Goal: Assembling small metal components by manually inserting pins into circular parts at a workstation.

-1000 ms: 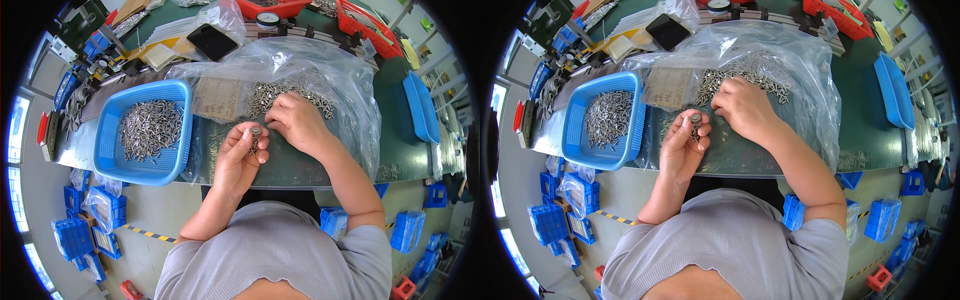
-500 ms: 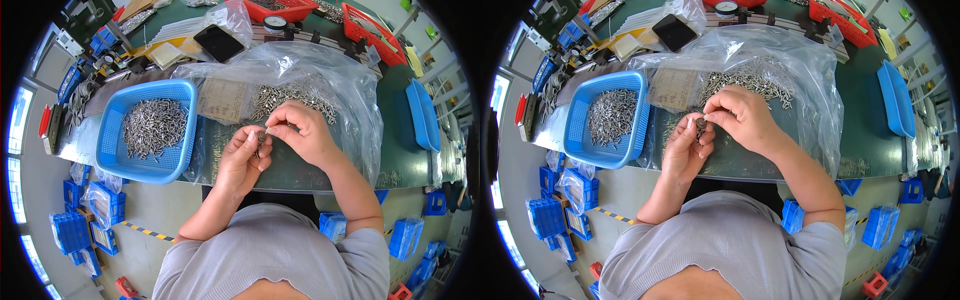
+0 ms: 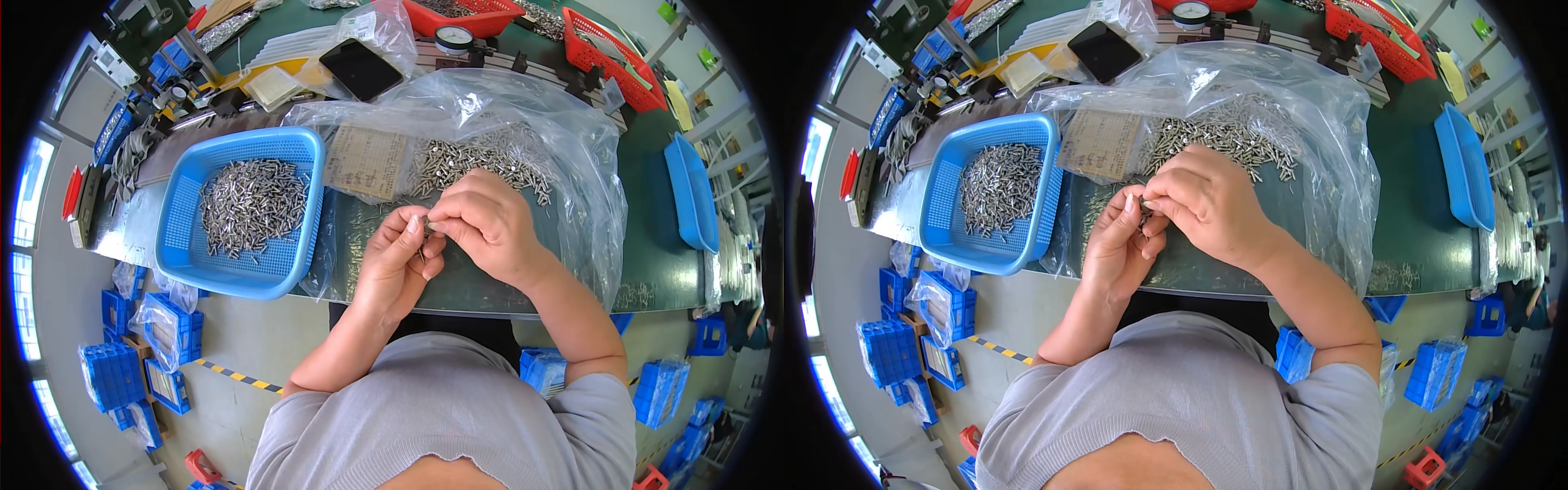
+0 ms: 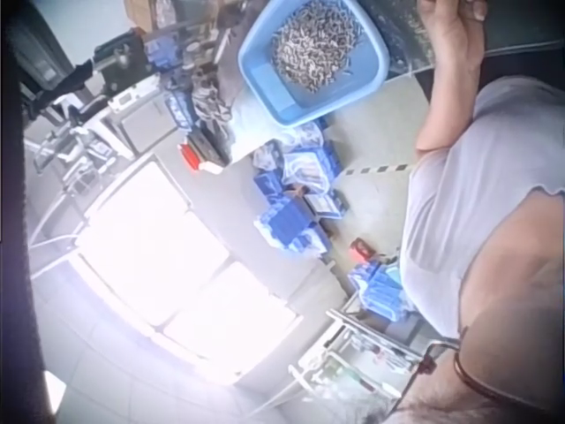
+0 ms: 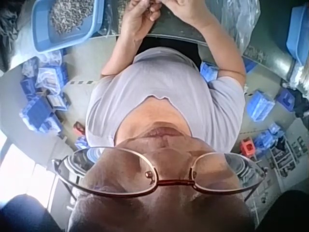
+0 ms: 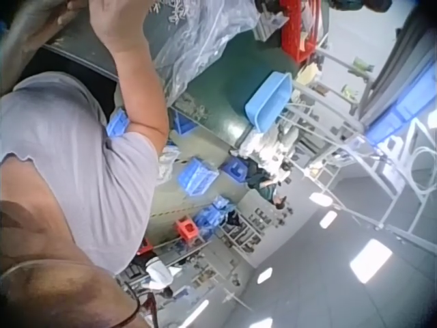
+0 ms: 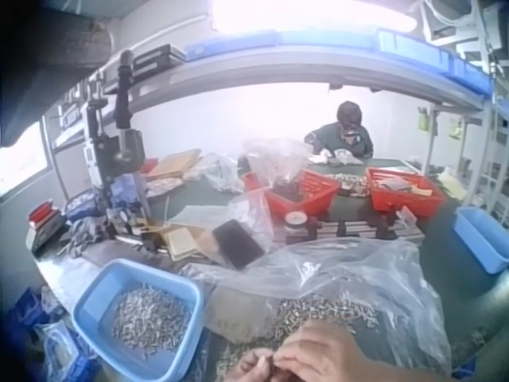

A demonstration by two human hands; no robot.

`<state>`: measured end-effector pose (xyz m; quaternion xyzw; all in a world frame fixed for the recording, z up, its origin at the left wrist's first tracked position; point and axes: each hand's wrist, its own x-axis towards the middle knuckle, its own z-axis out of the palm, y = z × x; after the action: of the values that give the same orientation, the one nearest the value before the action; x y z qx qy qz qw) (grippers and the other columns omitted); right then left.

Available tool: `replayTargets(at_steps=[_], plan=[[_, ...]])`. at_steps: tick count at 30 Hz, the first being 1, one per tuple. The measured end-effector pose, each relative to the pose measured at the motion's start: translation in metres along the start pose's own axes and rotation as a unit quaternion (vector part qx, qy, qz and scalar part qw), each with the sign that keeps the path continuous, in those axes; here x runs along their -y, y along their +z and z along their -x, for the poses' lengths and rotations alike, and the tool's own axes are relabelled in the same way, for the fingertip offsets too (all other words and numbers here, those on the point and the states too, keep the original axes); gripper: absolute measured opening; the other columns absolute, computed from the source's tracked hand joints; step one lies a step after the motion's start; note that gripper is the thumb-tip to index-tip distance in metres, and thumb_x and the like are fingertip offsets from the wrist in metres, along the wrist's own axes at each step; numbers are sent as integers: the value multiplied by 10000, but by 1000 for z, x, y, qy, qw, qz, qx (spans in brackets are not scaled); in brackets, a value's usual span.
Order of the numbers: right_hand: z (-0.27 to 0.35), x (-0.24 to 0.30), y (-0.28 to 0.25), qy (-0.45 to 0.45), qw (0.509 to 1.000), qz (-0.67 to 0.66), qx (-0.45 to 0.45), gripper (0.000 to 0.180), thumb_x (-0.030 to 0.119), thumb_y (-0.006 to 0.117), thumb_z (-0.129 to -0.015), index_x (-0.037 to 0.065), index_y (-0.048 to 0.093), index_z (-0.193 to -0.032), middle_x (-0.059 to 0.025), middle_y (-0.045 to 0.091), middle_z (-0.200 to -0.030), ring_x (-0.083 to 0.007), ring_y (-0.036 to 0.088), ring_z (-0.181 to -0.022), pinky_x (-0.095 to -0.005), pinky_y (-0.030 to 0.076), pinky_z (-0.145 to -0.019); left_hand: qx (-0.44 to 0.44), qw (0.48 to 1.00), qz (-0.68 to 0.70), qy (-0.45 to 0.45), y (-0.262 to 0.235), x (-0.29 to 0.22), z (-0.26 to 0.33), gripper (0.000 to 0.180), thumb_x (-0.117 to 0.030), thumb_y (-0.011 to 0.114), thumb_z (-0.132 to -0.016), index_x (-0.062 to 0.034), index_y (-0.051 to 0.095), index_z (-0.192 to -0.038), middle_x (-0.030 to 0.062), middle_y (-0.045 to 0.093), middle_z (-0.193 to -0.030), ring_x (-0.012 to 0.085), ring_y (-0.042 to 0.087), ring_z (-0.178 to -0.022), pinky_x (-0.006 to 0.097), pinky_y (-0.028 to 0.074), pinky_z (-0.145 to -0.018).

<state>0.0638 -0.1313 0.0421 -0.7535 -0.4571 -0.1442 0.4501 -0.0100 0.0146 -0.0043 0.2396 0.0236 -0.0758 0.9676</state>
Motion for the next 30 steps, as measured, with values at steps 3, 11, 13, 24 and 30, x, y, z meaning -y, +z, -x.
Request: replayTargets(at_steps=[3, 11, 13, 24, 30], plan=[[1, -2, 0, -11, 999, -39, 21, 173, 44, 677, -770, 45, 655, -941, -59, 615, -855, -190, 576, -765, -281, 458, -669, -3, 1000, 6, 12, -2, 0, 1, 161, -188, 543, -933, -62, 564, -1032, 48, 574, -880, 111, 472, -699, 230, 383, -552], [0, 1, -12, 221, 953, -195, 67, 174, 78, 665, -805, 60, 680, -978, -56, 591, -979, -167, 574, -850, -270, 453, -756, -17, 1000, -14, -9, 5, -3, 2, 190, -218, 541, -936, -50, 563, -1022, 32, 562, -843, 92, 462, -679, 216, 352, -533], [4, -4, -6, 125, 977, -145, 93, 206, 69, 674, -788, 72, 671, -993, -50, 588, -960, -168, 570, -865, -276, 450, -768, 5, 999, -35, -28, 3, -3, 2, 215, -233, 548, -932, -38, 565, -1021, 38, 569, -844, 92, 456, -653, 214, 342, -521], [1, -5, -15, 88, 989, -97, 65, 121, 60, 720, -721, 51, 623, -792, -40, 584, -876, -171, 571, -825, -292, 450, -719, -6, 999, -27, -16, 3, 1, 0, 211, -225, 544, -934, -51, 566, -1050, 59, 584, -869, 124, 502, -706, 247, 386, -540], [2, -13, -32, 215, 965, 88, 120, 104, 63, 695, -722, 47, 637, -806, -65, 584, -791, -234, 576, -756, -316, 456, -687, -1, 1000, -18, 1, 3, -1, -1, 192, -193, 512, -948, -40, 558, -1053, 87, 588, -945, 141, 518, -772, 254, 432, -599]])
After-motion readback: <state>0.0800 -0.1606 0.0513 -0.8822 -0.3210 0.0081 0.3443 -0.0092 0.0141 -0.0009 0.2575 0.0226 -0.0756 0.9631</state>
